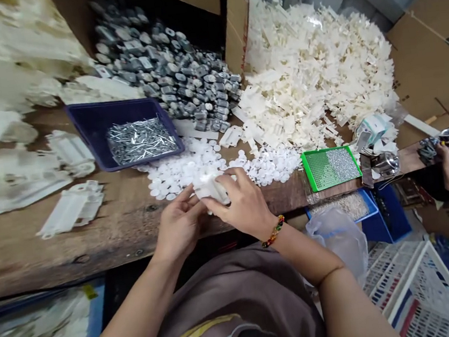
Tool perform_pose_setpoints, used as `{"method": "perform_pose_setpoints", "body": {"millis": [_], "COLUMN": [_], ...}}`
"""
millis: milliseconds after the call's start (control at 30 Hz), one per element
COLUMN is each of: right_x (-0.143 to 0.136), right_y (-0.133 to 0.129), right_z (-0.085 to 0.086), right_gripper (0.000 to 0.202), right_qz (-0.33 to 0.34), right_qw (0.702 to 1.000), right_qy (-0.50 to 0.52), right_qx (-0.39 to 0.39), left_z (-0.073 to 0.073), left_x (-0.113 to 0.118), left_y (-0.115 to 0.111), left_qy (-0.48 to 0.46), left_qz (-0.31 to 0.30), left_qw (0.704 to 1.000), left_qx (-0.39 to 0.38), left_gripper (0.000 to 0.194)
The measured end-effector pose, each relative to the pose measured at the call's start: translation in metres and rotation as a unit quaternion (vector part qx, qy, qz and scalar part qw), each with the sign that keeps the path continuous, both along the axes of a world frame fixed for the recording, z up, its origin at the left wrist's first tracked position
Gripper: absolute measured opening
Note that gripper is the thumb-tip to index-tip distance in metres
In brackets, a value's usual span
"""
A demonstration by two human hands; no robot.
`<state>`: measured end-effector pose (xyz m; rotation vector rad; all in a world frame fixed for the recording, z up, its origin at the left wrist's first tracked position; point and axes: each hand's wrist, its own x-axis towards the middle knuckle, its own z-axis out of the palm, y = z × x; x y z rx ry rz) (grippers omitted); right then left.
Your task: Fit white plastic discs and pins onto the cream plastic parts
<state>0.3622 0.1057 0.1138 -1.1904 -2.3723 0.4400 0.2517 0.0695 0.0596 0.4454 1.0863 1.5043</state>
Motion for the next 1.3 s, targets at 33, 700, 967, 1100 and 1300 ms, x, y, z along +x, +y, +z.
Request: {"method": "perform_pose_setpoints", "body": {"millis": [33, 700, 967, 1100, 1300], "right_x": [0.002, 0.01, 0.014, 0.01, 0.011], "right_y": [0.0, -0.007, 0.021, 0.032, 0.026], "right_z": [-0.002, -0.025, -0.002, 0.011, 0.013], "right_gripper": [0.029, 0.036, 0.026, 0.022, 0.022], "right_qz": [0.015, 0.048, 0.058, 0.141, 0.14], "right_qw": [1.0, 0.996, 0.982, 0.965, 0.968], "right_qy": [-0.008, 0.065, 0.073, 0.033, 0.053], "right_qx": [0.007, 0.03, -0.164, -0.22, -0.2], "left_z": [0.0, 0.008, 0.015, 0.023, 0.028], "left_x": [0.0, -0.009, -0.017, -0.024, -0.03], "left_y": [0.0, -0.004, -0.011, -0.018, -0.022], "left_qy": [0.007, 0.109, 0.15, 0.184, 0.162], "left_qz": [0.001, -0.024, -0.057, -0.089, -0.111], "left_qw": [1.0, 0.994, 0.985, 0.976, 0.977], "left_qx": [0.001, 0.015, 0.064, 0.078, 0.085], "left_gripper": [0.066, 0.049, 0.048, 0.045, 0.048]}}
